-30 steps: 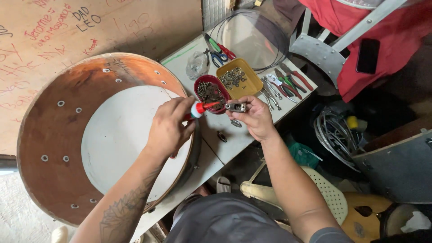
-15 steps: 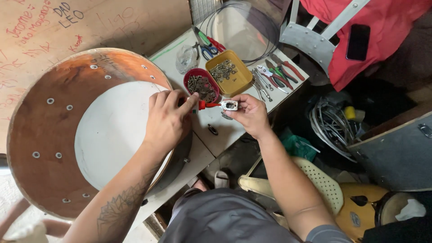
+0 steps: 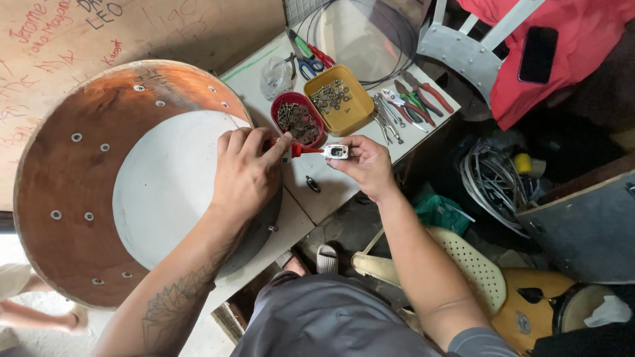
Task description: Repairing a drum by applying glue to lugs and fastening them with a screwdriver
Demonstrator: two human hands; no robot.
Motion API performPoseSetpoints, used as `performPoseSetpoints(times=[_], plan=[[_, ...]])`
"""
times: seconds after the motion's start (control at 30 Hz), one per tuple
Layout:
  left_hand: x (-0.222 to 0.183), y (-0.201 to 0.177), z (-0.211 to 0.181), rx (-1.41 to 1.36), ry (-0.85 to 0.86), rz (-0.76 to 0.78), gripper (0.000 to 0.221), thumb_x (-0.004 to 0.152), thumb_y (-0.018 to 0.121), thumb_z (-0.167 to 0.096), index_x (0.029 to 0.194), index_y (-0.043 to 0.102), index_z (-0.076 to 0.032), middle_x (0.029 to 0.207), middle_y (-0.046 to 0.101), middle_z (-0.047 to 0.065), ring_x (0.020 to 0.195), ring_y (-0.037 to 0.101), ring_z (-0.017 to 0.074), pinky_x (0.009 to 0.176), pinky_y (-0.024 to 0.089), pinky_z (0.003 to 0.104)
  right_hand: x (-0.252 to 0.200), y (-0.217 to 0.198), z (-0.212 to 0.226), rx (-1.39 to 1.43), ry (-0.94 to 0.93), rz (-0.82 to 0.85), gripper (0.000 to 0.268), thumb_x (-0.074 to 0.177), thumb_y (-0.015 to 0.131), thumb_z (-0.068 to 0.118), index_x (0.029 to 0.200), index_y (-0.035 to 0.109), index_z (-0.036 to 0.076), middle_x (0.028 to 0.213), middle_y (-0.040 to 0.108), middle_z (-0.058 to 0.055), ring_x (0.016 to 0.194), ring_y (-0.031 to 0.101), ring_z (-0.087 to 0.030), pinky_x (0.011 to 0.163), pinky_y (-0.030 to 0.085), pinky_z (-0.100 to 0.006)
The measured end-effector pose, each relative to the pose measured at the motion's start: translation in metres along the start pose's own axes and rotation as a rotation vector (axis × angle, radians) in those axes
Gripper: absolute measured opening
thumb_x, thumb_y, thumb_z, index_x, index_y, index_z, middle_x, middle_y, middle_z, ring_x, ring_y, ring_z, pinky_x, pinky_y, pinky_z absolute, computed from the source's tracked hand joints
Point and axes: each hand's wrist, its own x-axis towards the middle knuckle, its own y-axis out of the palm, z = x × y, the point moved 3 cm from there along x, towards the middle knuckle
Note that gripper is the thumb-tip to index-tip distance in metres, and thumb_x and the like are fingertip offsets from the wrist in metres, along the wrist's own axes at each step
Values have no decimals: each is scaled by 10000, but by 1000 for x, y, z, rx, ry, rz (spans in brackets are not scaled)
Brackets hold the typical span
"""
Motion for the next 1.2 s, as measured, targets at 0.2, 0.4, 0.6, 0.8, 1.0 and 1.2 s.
performPoseSetpoints(times=[0.2,0.4,0.6,0.8,1.0,1.2], plan=[[0,0,0,6,-18,9,265,934,617,-179,1139,774,-240,1027,626,41,989,577,274,910,425,415,3,2,-2,18,24,4,437,753,881,-55,1123,650,-26,1047,758,-215,927,743,-173,826,650,-280],[-7,8,9,-3,-54,53,318,887,646,-146,1162,769,-246,1038,624,44,1022,577,281,942,419,420,13,-1,-17,37,65,8,448,754,878,-65,1136,645,-34,1041,752,-217,883,757,-197,757,663,-288],[-21,13,33,-179,-285,129,553,667,827,-121,1206,765,-229,1038,647,33,1025,625,294,953,466,444,26,5,-21,54,70,8,463,752,883,-58,1145,640,-29,1028,752,-196,877,762,-210,746,673,-298],[-53,8,96,-443,-950,34,607,704,873,-32,1288,710,-48,1083,687,238,1046,682,406,924,601,376,35,3,-19,0,89,-15,493,747,896,-33,1174,653,2,1029,752,-171,869,760,-190,759,660,-287],[-221,108,202,-133,-1321,338,527,661,832,-257,1168,698,-212,1057,758,48,1059,712,327,968,544,459,50,4,-52,-249,113,14,485,782,872,-16,1220,668,23,1038,743,-142,862,732,-138,778,643,-253],[-293,137,187,-231,-1535,366,578,629,905,-271,1117,611,-173,1092,751,85,1087,704,318,940,564,433,73,30,-84,-464,174,44,472,758,839,-14,1205,728,88,1017,760,-164,781,749,-150,697,631,-259]])
